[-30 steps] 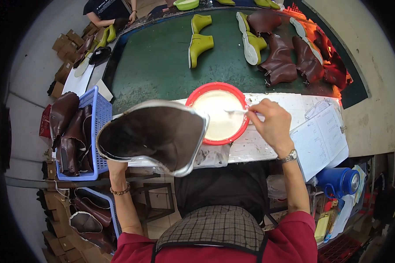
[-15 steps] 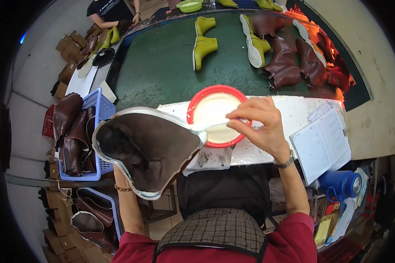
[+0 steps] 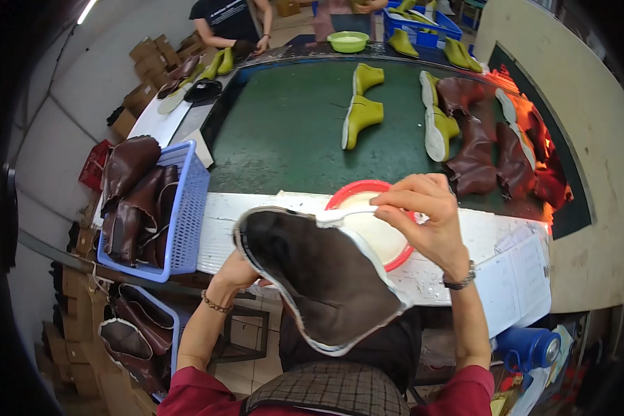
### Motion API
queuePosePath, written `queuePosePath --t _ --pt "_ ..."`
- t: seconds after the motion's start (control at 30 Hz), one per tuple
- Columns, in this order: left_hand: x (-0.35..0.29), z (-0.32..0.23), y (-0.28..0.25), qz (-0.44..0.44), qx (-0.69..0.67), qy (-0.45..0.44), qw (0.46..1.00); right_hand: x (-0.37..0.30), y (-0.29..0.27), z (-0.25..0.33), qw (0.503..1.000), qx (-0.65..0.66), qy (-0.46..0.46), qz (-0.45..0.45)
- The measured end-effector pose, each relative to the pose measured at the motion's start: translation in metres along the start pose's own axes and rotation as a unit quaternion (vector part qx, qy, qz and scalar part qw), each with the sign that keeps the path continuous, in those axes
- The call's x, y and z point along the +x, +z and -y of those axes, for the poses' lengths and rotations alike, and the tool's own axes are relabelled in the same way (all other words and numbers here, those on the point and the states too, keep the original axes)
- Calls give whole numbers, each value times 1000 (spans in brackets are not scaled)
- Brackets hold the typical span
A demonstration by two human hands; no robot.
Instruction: The person repeatedly picks up brown shoe uppers from a blue basket, applies a white substance to the inner rim using a small brush, and places them on the table. The person handles the items one at a time in a repetitive cycle.
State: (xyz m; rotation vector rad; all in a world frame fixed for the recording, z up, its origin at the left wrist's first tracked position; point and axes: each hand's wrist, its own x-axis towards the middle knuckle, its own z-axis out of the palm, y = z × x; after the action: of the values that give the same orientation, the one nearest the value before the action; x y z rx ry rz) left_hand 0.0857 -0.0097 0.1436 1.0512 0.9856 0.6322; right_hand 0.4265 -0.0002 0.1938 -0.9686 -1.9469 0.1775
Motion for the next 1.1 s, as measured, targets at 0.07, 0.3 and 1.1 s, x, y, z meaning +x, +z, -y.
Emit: queuePosePath --t 0.07,0.3,1.1 --pt "0 -11 3 35 39 -29 998 10 -4 -1 999 -16 -10 37" --pt "6 -16 11 87 73 -74 991 44 20 -1 994 0 -88 57" --pt "110 -61 -59 -104 -212 44 971 -149 43 -152 940 58 250 -226"
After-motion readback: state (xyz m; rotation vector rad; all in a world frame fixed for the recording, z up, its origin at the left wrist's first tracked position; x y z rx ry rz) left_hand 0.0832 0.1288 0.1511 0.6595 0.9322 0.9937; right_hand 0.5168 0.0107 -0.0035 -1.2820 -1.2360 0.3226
